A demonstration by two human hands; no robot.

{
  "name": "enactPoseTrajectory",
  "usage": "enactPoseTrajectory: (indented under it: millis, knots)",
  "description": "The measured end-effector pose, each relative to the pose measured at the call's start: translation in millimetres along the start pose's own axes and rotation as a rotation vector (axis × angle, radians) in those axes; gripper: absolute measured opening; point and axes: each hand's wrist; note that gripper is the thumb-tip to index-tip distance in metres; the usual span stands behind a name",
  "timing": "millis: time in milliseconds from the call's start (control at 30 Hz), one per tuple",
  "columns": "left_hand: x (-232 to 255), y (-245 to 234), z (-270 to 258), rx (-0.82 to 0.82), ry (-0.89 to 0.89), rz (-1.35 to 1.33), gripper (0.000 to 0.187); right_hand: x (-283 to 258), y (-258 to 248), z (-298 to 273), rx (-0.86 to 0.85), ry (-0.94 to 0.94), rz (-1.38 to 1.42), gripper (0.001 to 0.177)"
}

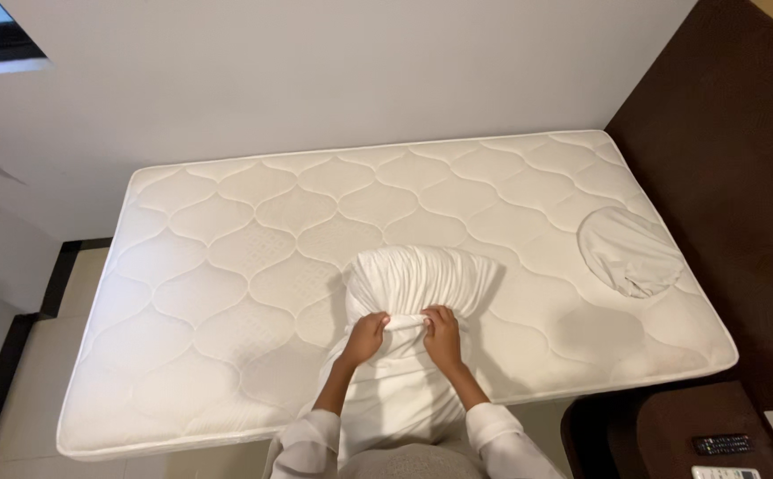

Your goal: The person puts a white pillowcase onto a pillow by hand, stuffing the pillow into the opening and smoothing the fabric on top of a mattress.

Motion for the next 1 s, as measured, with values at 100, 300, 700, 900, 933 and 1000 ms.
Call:
enactPoseTrajectory:
  millis: [100,300,700,900,933,1000]
  knots:
    - [-5.7,-5.3,13.3,-0.097,-0.08,-0.069,0.04,-39.0,-3.2,-15.2,0.127,-0.165,-0.16,0.024]
    - [-6.6,-3.0,22.9,-0.27,-0.153,-0.203,0.039,-24.1,25.0,-16.3,0.192,-0.483,-0.308,0.026]
    - [60.6,-8.8,-52.8,0.244,-0.026,0.11,0.049,3.0,33.2,8.9,0.029,-0.239,-0.099,0.019]
    - [42.5,10.3,-40.7,0.456,0.119,0.139,0.022,31.1,37.0,23.5,-0.179,0.29,0.076,0.024]
    - [41.3,10.0,-37.8,0.414,0.146,0.136,0.02,41.4,38.0,26.8,-0.197,0.332,0.08,0.023]
    - [34.2,11.8,-31.4,0.368,0.172,0.13,0.019,47.4,35.2,26.7,-0.216,0.378,0.083,0.023]
Point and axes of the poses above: each hand's wrist, its own z-axis towards the middle knuckle, its own y-axis out of the palm, x = y × z, and after that the axes turned 2 degrees about -x, right-handed
